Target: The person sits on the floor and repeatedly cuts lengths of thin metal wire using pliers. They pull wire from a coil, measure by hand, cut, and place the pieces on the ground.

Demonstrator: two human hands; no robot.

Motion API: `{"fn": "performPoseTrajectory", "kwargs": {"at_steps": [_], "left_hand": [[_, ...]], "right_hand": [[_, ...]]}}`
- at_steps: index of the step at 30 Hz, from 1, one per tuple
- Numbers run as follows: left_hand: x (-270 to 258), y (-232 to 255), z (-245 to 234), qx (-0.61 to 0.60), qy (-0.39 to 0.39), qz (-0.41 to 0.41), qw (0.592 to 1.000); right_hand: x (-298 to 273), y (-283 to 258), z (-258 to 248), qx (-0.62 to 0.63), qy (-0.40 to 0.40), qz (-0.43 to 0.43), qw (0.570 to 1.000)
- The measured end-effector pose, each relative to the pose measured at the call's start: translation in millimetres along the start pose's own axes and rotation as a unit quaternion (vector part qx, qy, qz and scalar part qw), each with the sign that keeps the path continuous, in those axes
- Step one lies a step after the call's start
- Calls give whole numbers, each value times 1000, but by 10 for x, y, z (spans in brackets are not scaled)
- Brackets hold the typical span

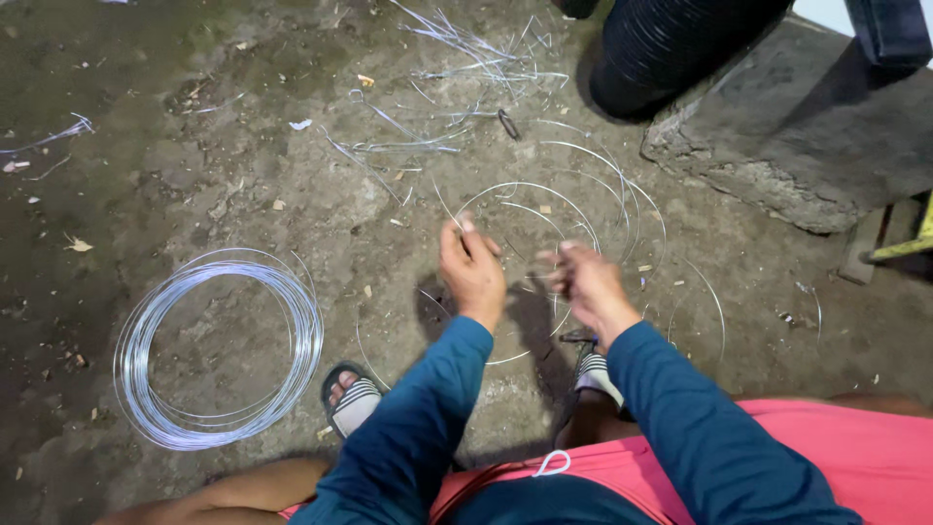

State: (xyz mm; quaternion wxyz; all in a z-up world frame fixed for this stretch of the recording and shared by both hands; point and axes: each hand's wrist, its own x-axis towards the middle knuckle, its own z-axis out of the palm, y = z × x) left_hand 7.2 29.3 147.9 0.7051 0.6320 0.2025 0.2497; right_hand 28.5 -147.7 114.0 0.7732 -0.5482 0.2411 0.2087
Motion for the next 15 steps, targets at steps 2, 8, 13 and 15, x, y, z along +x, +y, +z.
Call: {"fn": "performPoseTrajectory", "kwargs": {"at_steps": [2,8,13,15], "left_hand": [[-101,-84,48,-19,-4,-55,998],[-5,-260,90,-60,30,-103,992],[444,27,75,-133,143,-59,979],[518,194,19,11,183,44,982]], "right_hand": [[139,-127,-234,17,62,-79,995],[219,-419,-737,-98,132,-228,960],[42,-671,-800,-208,127,-350,904],[19,-720,-725,-215,113,-372,896]]}}
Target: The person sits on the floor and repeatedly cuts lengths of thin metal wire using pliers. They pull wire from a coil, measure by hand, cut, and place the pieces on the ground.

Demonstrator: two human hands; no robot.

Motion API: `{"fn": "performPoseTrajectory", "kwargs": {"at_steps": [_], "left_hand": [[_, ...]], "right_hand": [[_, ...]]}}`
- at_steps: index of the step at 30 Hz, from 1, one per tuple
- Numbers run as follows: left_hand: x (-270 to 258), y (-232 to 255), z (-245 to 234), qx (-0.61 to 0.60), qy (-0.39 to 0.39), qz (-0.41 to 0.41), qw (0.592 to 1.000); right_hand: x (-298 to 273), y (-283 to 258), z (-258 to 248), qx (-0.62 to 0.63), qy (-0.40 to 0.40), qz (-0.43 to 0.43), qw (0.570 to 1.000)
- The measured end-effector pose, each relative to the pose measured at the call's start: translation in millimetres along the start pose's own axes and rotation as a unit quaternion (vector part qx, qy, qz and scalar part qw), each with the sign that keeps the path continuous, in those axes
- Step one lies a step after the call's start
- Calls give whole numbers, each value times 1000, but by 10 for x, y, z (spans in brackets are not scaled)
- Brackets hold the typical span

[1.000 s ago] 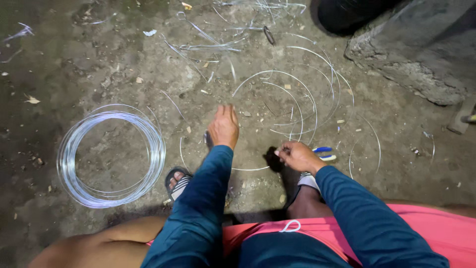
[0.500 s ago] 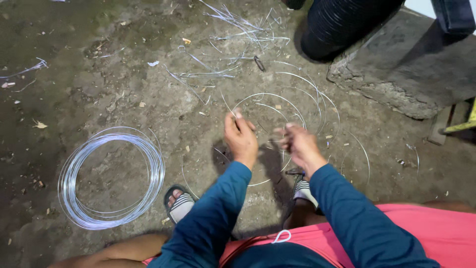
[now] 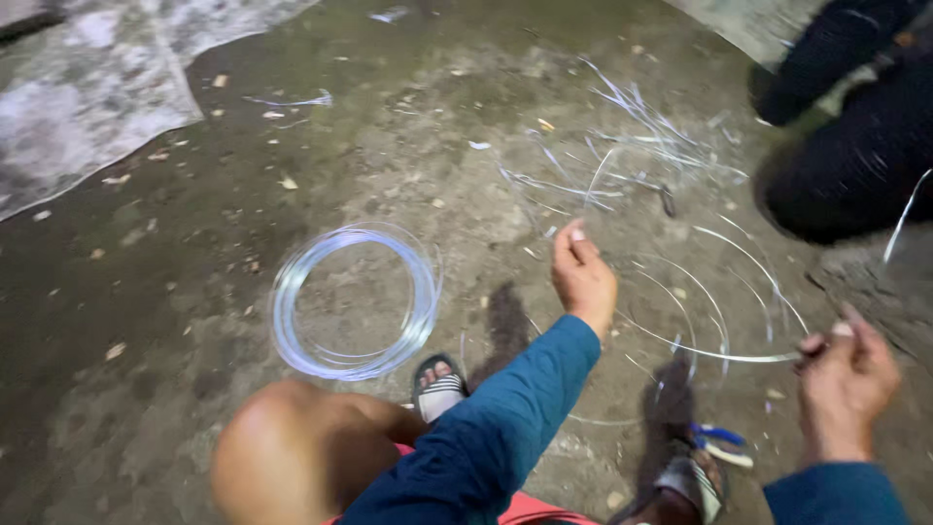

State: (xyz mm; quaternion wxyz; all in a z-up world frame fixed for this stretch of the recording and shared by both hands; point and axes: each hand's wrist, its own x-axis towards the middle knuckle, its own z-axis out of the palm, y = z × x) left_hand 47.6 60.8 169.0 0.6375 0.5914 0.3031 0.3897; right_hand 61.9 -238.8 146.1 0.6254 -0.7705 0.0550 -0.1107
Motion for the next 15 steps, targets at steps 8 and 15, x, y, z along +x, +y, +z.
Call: {"fn": "performPoseTrajectory", "kwargs": {"at_steps": [8,15], "left_hand": [[89,507,-73,71,-129,72,987],[52,763,-23,57,-161,106,980]], "right_hand": [[-93,-620,161,-9,-114,-160,980],[-537,-1434,215,-294,-69,-152,941]]}}
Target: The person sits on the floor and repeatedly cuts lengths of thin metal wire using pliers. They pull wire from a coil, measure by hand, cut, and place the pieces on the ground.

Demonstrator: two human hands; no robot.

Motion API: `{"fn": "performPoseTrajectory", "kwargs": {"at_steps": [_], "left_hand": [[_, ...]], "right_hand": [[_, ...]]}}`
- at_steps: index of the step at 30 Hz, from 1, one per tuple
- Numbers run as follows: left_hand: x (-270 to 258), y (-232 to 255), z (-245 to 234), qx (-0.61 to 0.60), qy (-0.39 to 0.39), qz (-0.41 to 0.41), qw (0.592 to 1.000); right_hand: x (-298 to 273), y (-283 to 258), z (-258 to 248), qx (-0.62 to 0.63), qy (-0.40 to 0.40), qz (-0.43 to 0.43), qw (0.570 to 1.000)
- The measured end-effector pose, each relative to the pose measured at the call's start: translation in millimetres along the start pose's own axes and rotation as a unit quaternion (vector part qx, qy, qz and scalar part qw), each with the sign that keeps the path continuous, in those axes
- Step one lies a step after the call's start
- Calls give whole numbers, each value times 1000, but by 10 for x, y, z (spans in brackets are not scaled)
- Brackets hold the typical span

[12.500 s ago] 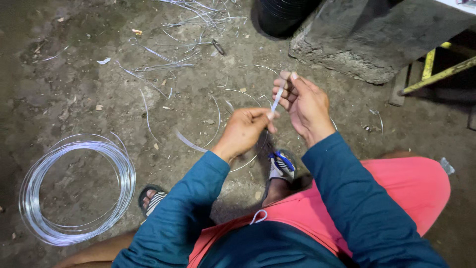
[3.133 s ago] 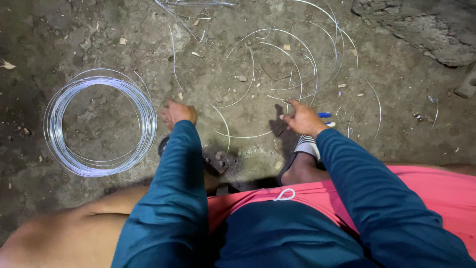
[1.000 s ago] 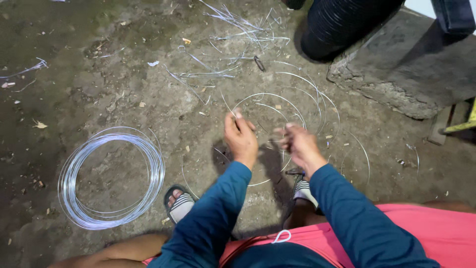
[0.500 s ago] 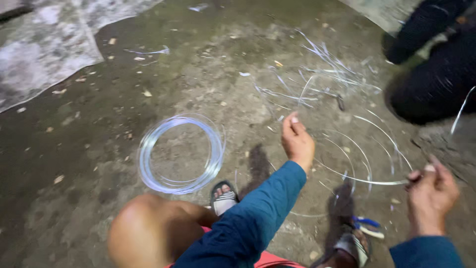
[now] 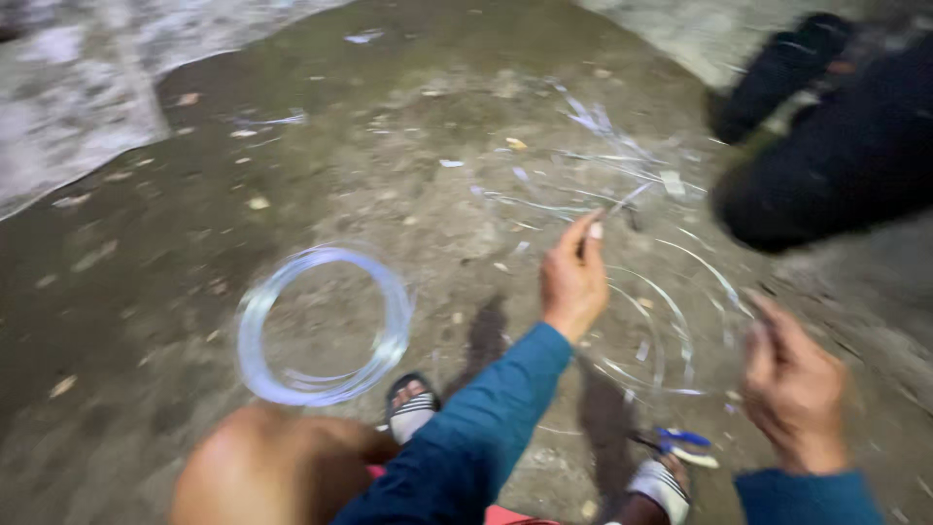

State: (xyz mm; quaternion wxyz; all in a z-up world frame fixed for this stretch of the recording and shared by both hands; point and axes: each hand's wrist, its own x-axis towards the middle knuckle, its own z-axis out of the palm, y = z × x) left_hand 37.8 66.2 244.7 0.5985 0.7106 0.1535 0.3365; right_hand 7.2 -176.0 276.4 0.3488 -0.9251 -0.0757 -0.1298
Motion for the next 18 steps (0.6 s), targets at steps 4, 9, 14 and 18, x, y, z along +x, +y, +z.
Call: {"fn": "performPoseTrajectory", "kwargs": {"at_steps": [4,9,14,18], "left_hand": [[-54,45,40,-13,-79,-61,995],[-66,15,163,-129,-162,-98,974],[-107,18,240,-166,-202,-94,961],[-88,96,260,-231,-214,-106,943]], "right_hand": [[33,-285,-95,-2,2,-125,992],[36,-388,-87,-19,0,-149,989],[33,-302,-38,-49,-47,-97,993],[69,-230,19,-70,-59,-71,993]]}}
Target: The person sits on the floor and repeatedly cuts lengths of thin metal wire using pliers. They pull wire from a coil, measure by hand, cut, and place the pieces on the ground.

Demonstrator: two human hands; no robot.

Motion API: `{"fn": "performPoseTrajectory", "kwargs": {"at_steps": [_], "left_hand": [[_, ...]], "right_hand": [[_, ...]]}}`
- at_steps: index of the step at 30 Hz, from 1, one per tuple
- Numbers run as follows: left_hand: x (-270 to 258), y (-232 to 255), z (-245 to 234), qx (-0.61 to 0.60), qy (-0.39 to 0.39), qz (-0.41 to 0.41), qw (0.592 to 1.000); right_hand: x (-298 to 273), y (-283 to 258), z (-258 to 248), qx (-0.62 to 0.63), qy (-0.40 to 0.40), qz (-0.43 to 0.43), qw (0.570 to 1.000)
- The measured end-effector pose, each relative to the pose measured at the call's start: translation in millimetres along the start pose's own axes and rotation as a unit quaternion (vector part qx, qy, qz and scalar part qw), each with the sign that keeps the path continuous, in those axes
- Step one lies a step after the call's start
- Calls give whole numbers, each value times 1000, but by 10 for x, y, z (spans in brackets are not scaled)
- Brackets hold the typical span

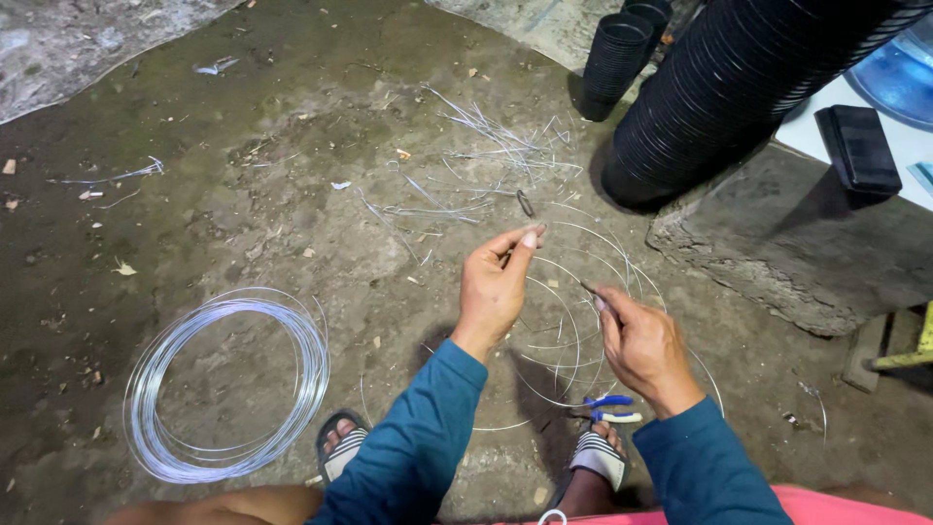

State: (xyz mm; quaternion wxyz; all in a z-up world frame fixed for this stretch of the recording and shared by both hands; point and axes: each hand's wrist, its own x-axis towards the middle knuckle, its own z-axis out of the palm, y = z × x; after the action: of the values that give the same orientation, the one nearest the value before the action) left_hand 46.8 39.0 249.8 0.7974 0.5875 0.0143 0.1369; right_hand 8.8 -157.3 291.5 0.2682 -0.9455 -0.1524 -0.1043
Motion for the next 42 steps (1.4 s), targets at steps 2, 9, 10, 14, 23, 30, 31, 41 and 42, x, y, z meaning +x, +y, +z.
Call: {"fn": "performPoseTrajectory", "kwargs": {"at_steps": [2,9,10,14,23,30,31,41,42], "left_hand": [[-12,46,24,-18,-17,-6,1000],[29,87,-15,-22,84,-31,996],[66,64,-40,-47,113,-26,992],[148,-51,-130,-105,182,0,978],[-98,60,58,-19,63,-1,998],[-462,342,299,198,-12,135,971],[-492,361,322,230,-29,166,959],[-506,232,359,75,-152,-57,984],[-485,204,347,39,-168,-101,980]], "right_hand": [[-5,18,21,-6,1,13,1000],[-104,67,239,192,71,115,972],[-135,91,304,255,117,112,953],[-182,277,531,219,100,102,965],[-185,187,550,202,-332,114,914],[16,-72,184,380,126,126,908],[35,-87,153,387,136,143,901],[10,210,54,496,22,116,860],[9,224,52,504,6,108,857]]}}
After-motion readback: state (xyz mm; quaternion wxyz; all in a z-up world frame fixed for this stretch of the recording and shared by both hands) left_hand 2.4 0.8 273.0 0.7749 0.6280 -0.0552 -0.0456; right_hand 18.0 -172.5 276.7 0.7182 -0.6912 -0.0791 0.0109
